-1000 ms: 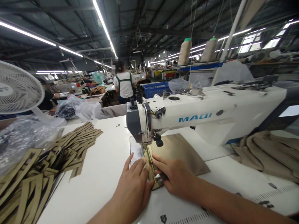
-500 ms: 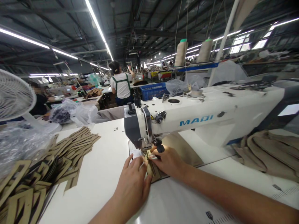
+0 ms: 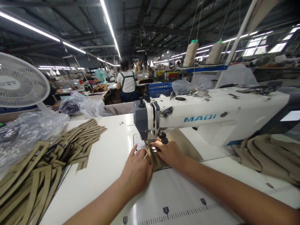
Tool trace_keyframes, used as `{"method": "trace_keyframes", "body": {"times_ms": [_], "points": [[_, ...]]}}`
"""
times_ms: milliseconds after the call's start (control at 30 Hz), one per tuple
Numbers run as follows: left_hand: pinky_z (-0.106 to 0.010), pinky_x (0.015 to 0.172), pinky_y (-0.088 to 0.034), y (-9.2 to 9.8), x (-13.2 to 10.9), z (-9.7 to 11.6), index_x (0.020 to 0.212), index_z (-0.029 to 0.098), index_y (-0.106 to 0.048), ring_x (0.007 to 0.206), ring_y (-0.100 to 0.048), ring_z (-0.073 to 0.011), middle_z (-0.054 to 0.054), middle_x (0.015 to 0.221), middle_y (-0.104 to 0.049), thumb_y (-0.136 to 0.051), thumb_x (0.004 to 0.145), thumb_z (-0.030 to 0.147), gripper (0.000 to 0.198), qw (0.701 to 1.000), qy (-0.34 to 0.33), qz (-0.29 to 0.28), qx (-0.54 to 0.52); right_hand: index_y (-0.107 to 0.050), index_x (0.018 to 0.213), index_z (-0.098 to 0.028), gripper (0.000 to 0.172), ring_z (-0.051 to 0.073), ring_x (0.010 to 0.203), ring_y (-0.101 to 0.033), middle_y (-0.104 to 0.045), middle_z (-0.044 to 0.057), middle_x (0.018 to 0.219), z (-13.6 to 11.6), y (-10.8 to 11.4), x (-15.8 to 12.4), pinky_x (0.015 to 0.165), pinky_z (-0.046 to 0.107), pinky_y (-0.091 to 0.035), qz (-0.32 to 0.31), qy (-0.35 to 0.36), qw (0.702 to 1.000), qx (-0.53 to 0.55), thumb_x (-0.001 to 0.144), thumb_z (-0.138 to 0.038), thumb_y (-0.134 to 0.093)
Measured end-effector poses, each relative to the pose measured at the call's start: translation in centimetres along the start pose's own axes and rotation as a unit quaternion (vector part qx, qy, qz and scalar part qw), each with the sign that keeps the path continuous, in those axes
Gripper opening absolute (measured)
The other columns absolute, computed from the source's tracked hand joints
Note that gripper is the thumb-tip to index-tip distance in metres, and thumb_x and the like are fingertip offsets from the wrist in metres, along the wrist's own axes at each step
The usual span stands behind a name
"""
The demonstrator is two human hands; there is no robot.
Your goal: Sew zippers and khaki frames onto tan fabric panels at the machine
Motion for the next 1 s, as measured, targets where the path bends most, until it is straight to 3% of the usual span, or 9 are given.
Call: {"method": "trace_keyframes", "body": {"times_ms": [100,167,233,533,833,1000], "points": [[-0.051,0.106,-0.029,0.3,-0.7,0.8,0.098,0.014,-0.061,0.099,-0.060,-0.0230,-0.010,0.098,-0.066,-0.046,0.086,0.017,0.019,0.999,-0.017,0.026,-0.006,-0.062,0.111,-0.020,0.032,0.018,0.096,-0.062,-0.057,0.004,0.125,-1.2,-0.1,-3.6,0.080,0.024,-0.049,-0.017,0.062,0.997,0.050,0.081,-0.022,-0.053],[-0.050,0.106,-0.029,0.4,-1.3,1.5,0.095,0.014,-0.062,0.100,-0.061,-0.0223,-0.010,0.099,-0.068,-0.042,0.089,0.017,0.021,0.998,-0.038,0.044,-0.020,-0.057,0.119,-0.015,0.040,0.020,0.101,-0.061,-0.050,0.008,0.131,-1.7,0.0,-5.4,0.084,0.028,-0.049,-0.010,0.082,0.993,0.084,0.079,-0.018,-0.052],[-0.050,0.105,-0.030,0.6,-1.6,1.7,0.095,0.015,-0.063,0.099,-0.062,-0.0223,-0.010,0.099,-0.068,-0.040,0.091,0.016,0.024,0.996,-0.054,0.059,-0.028,-0.058,0.117,-0.013,0.037,0.022,0.101,-0.061,-0.050,0.010,0.131,-1.8,0.2,-6.0,0.085,0.032,-0.050,-0.002,0.083,0.991,0.104,0.081,-0.014,-0.048],[-0.052,0.101,-0.034,-0.1,-0.1,0.5,0.087,0.016,-0.065,0.084,-0.066,-0.0215,-0.008,0.091,-0.069,-0.038,0.088,0.013,0.027,0.996,-0.073,0.043,-0.007,-0.060,0.112,-0.018,0.028,0.022,0.103,-0.060,-0.052,0.006,0.130,-1.0,-0.1,-3.8,0.083,0.032,-0.050,-0.024,0.057,0.993,0.102,0.087,-0.019,-0.047],[-0.043,0.095,-0.042,-0.8,1.5,-2.2,0.084,0.017,-0.065,0.082,-0.062,-0.0181,-0.005,0.087,-0.065,-0.046,0.088,0.015,0.019,0.996,-0.019,0.073,-0.040,-0.061,0.111,-0.018,0.044,0.022,0.093,-0.064,-0.059,0.007,0.121,-0.2,-0.8,-1.1,0.078,0.029,-0.052,-0.001,0.057,0.993,0.106,0.069,-0.005,-0.054],[-0.044,0.099,-0.038,-0.5,0.9,-2.3,0.080,0.018,-0.062,0.086,-0.064,-0.0166,-0.003,0.092,-0.068,-0.045,0.089,0.013,0.020,0.993,-0.003,0.101,-0.058,-0.065,0.106,-0.019,0.038,0.022,0.096,-0.063,-0.060,0.008,0.120,0.1,-1.0,-1.2,0.085,0.029,-0.050,0.021,0.045,0.989,0.140,0.073,-0.006,-0.053]]}}
Point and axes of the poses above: each hand's wrist, its own x-axis towards the middle knuckle, its own y-axis out of the back of the hand, z = x × y, the point moved 9 cm from there along x, towards the middle knuckle
